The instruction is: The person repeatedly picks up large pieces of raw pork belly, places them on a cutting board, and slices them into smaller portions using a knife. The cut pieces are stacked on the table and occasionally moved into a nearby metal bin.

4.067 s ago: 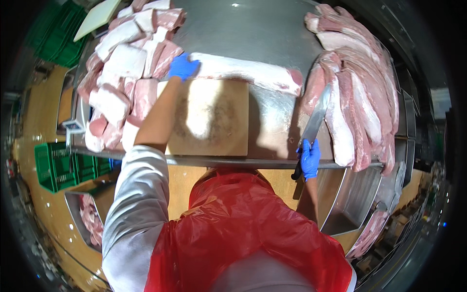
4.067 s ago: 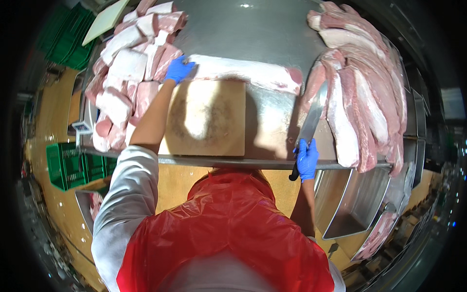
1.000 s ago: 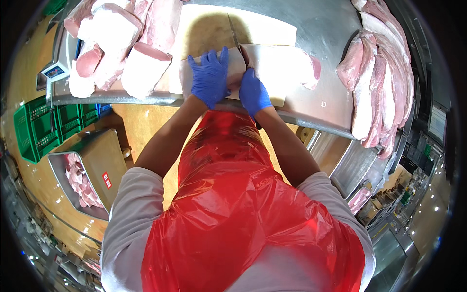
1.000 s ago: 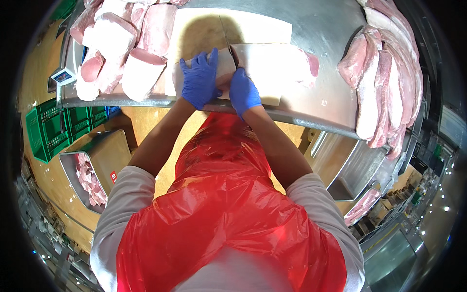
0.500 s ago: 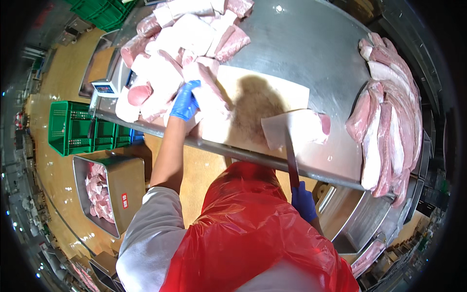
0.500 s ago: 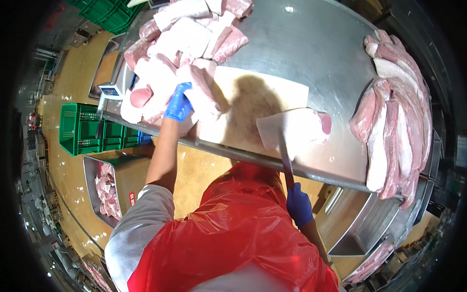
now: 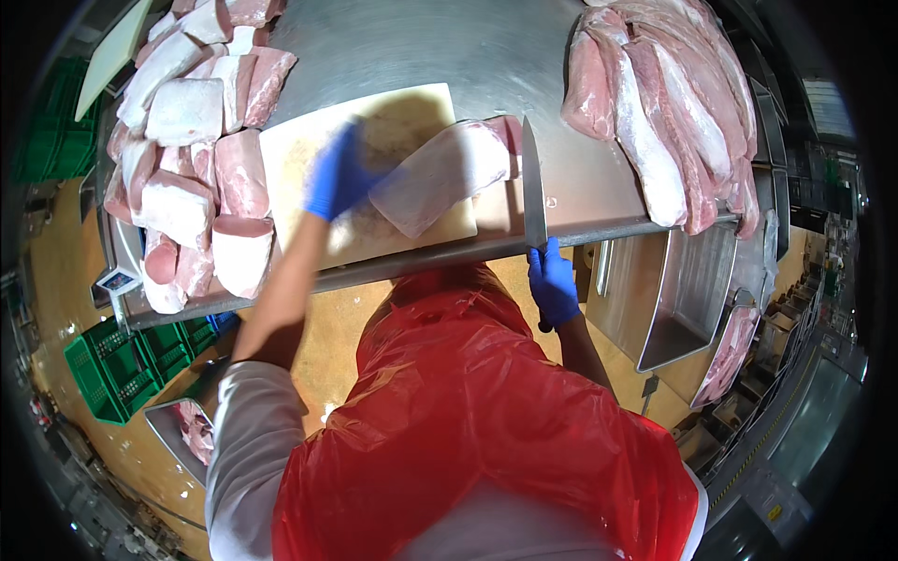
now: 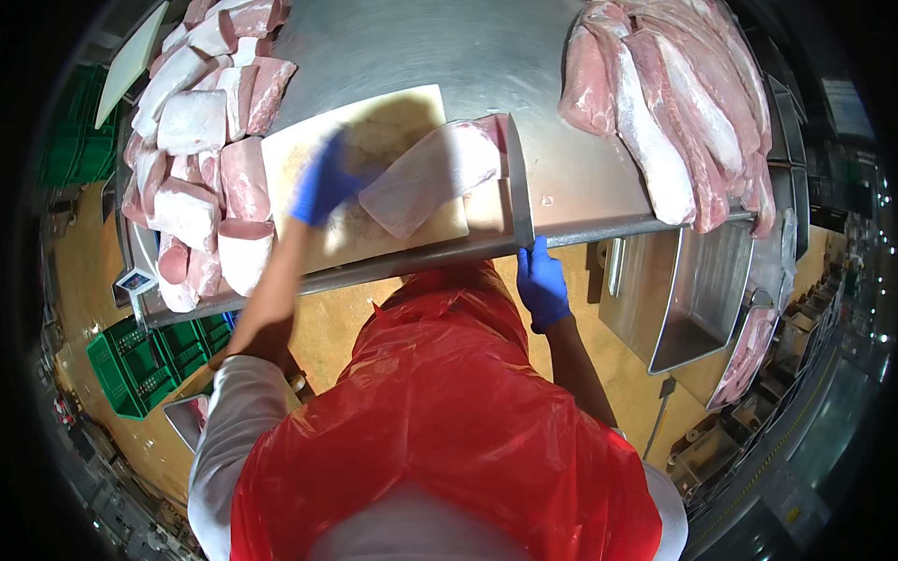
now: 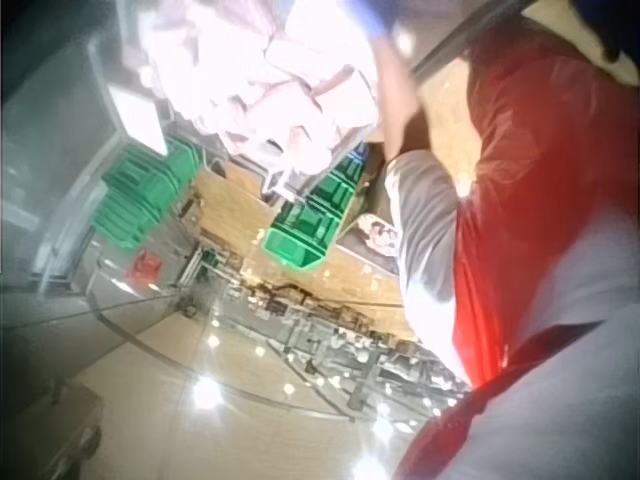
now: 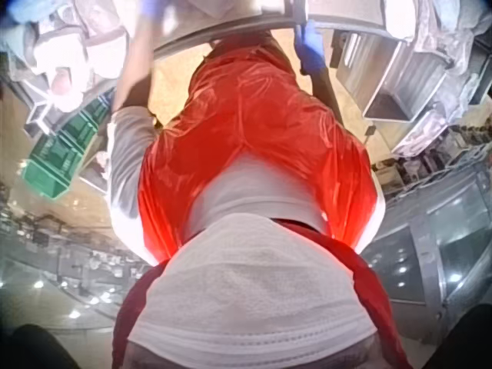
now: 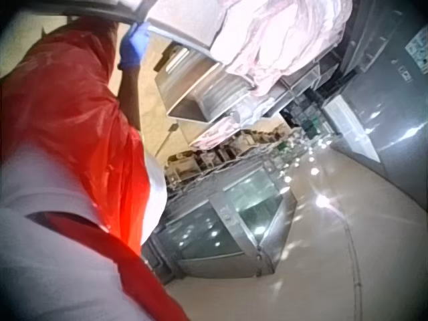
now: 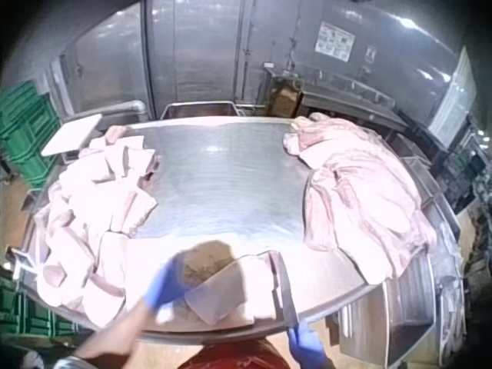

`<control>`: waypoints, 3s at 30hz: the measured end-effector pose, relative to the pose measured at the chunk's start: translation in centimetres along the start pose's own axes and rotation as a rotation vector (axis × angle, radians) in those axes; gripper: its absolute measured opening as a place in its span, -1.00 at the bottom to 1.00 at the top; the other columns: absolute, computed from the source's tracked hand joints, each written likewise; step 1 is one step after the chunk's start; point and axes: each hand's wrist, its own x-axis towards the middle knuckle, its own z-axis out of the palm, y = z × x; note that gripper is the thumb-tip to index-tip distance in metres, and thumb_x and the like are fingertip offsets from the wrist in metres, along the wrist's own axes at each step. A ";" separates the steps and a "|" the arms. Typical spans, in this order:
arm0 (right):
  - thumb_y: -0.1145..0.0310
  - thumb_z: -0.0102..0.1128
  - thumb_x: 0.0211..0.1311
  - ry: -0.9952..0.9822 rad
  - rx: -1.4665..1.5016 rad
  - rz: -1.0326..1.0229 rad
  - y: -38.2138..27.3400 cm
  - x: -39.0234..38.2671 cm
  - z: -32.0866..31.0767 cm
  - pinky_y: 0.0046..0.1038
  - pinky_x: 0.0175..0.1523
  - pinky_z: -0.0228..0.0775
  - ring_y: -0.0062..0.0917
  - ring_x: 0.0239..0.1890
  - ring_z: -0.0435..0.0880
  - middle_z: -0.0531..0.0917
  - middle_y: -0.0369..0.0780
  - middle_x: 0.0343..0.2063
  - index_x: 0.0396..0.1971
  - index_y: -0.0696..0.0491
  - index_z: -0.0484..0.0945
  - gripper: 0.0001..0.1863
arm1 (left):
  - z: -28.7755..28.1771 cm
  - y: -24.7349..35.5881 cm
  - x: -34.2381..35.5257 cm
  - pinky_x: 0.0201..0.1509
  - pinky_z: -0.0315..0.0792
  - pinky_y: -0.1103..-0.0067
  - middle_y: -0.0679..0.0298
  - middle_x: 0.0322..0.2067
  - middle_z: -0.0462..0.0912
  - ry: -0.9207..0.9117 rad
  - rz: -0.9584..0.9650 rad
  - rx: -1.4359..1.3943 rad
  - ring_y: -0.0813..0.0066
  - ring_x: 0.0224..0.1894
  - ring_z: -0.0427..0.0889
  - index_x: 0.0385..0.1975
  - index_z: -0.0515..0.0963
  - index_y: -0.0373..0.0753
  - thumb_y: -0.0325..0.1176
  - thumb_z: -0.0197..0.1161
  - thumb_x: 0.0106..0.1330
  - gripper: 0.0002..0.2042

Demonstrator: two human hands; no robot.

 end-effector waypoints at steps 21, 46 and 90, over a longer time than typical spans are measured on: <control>0.42 0.11 0.40 -0.019 0.063 -0.114 0.5 -0.7 2.8 -0.10 -0.50 0.36 0.05 -0.59 0.55 0.58 0.00 -0.60 -0.15 0.12 0.41 -0.86 | -4.0 3.5 -9.3 0.30 -0.06 -0.42 -0.03 0.52 -0.13 -0.250 -0.161 0.298 -0.15 0.55 -0.13 0.53 0.04 0.10 0.13 0.59 -0.18 0.18; 0.47 0.02 0.29 -0.617 -0.004 0.023 -16.2 4.4 4.9 0.03 -0.29 0.50 0.07 -0.39 0.68 0.66 0.10 -0.50 -0.09 0.19 0.27 -0.75 | -4.2 -4.4 -18.0 -0.22 0.48 0.70 0.35 -0.21 0.63 0.180 -0.821 -1.128 0.66 -0.28 0.55 0.28 0.43 -0.33 -0.54 0.27 0.34 -0.53; 0.38 0.04 0.35 -0.581 0.143 0.038 -17.5 14.8 11.0 -0.02 -0.16 0.51 0.09 -0.27 0.66 0.64 0.18 -0.28 -0.01 0.26 0.38 -0.69 | -0.6 5.1 -5.8 0.21 0.30 -0.06 0.10 0.05 0.48 -0.152 -0.262 0.358 0.09 0.12 0.50 0.37 0.19 -0.20 0.10 0.56 -0.14 0.05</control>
